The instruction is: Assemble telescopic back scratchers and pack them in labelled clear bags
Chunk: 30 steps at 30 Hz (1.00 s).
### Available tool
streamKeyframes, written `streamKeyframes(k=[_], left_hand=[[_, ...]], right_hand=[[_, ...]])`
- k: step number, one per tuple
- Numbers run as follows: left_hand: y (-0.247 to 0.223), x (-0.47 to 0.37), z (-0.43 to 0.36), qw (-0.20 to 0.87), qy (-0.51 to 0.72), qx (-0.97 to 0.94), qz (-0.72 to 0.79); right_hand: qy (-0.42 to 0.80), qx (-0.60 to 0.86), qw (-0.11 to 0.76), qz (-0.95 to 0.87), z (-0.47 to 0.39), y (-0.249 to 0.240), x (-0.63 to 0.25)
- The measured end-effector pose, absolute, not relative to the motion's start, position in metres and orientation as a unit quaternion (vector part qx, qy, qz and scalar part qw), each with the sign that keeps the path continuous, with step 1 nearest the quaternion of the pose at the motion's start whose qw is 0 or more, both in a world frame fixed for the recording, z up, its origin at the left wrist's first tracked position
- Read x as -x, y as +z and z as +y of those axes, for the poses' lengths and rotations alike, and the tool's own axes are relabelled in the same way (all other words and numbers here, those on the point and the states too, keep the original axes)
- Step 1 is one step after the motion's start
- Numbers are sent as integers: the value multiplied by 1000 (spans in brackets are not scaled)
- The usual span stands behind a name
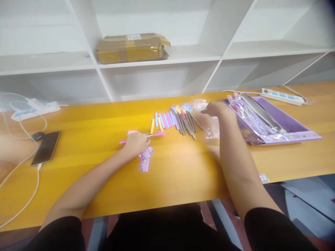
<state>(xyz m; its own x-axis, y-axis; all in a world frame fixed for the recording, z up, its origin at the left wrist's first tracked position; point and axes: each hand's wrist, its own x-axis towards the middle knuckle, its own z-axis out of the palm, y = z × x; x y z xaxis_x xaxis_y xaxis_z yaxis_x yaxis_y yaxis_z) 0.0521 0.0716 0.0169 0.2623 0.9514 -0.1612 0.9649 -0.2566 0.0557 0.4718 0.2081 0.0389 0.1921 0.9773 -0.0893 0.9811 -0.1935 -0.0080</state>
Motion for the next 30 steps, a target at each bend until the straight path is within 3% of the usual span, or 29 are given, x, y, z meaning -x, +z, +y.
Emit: streamKeyframes(k=[2,4,10,13,17,22,26,30], left_hand=[[24,-51,71,81,-35,-789,608],[32,-47,71,132,-3,-784,606],[51,-23,77,424,205,-725,503],[57,-24,75,545,221,-673,448],[56,-37,64,620,189,-639,415],[38,-54,57,654,169,-604,423],[26,-61,61,707,265,-524,393],[27,-61,70,712,378,-466,365]], right_hand=[[-56,-788,33,612,198,60,-466],[-83,-785,-40,612,184,82,-455],[-300,-603,-274,687,142,123,-394],[-382,-522,-328,689,124,124,-346],[-489,-472,-312,663,102,111,-283],[-507,-443,-327,663,94,86,-250],[-554,-373,-376,642,98,82,-254],[-526,-388,-408,637,106,81,-261]])
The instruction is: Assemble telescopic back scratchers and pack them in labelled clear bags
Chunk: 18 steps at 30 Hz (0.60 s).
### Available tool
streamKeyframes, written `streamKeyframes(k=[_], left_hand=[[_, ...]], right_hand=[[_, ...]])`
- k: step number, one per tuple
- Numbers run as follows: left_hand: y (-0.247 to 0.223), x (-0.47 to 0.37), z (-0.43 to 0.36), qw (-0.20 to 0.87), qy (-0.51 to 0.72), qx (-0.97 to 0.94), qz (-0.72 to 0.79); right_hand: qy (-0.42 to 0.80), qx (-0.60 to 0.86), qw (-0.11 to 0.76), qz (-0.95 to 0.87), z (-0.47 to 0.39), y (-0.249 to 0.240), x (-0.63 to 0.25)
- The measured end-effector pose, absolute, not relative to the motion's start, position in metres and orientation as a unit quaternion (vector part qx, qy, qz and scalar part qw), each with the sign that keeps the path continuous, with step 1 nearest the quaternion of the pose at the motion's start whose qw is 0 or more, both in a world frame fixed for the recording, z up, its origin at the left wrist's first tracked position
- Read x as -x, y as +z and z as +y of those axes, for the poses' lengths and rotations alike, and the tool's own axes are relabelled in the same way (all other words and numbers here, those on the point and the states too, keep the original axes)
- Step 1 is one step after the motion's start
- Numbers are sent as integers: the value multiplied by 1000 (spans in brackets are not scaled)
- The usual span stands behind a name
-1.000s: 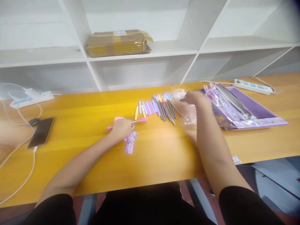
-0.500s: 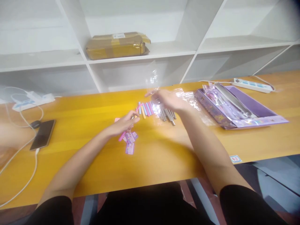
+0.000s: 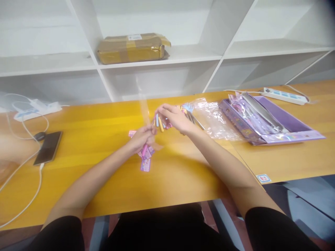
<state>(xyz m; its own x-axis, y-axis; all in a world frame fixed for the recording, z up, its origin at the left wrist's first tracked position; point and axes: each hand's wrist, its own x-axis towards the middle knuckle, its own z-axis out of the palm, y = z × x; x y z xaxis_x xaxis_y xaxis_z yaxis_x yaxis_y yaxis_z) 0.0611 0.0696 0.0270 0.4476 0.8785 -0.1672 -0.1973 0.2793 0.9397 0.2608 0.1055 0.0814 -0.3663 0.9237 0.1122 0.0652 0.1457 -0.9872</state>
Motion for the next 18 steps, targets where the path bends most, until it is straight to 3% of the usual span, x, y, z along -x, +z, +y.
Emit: streamKeyframes(k=[6,12,18], left_hand=[[34,-60,71,690,449,-459,334],[26,-64,74,628,461,-513,360],[17,-65,69,580,419,-584,382]], right_hand=[[532,406,321,-670,108,58,-246],[548,379,413,-621,107,49,-228],[593,366,414,-586,104,41,-223]])
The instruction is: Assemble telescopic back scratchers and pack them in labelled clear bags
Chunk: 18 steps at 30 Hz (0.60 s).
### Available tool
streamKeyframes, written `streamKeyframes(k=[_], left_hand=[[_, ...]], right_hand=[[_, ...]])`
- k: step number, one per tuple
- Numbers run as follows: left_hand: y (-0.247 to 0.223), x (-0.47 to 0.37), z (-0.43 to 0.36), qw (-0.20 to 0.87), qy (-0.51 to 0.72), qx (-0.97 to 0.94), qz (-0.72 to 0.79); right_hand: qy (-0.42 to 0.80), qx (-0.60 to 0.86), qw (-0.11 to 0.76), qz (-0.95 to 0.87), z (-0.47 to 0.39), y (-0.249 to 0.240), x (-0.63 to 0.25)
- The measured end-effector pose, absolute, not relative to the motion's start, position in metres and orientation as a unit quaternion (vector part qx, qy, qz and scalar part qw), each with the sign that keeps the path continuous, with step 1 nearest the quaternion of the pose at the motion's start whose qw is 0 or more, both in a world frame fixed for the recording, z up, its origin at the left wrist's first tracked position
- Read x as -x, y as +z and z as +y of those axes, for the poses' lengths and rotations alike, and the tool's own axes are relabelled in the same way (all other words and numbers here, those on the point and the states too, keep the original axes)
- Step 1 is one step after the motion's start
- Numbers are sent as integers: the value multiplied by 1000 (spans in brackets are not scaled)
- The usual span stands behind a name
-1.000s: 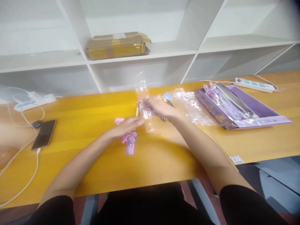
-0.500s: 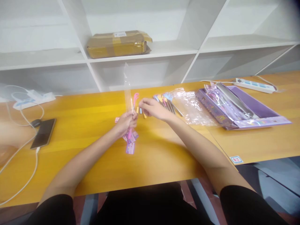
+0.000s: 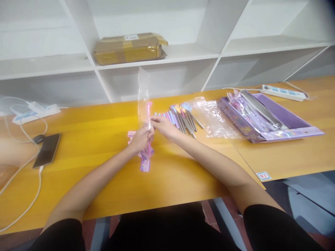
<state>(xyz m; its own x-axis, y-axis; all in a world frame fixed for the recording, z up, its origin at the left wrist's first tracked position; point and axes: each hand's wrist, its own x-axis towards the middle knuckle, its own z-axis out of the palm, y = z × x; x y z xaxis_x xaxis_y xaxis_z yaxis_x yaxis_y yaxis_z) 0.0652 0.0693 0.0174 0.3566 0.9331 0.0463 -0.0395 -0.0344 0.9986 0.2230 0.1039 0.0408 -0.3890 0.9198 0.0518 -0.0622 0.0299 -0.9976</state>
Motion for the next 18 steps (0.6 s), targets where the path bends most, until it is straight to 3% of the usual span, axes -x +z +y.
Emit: streamKeyframes(k=[9,13,18], left_hand=[[19,-50,87,370,629,-563,387],[27,-40,91,287,684,-564,363],[39,-34,82,273,684,-596,321]], right_hand=[[492,318,589,-557,89,65,-227],[566,334,485,-578,73,82,-228],[679,305,282,-605,59,75,-215]])
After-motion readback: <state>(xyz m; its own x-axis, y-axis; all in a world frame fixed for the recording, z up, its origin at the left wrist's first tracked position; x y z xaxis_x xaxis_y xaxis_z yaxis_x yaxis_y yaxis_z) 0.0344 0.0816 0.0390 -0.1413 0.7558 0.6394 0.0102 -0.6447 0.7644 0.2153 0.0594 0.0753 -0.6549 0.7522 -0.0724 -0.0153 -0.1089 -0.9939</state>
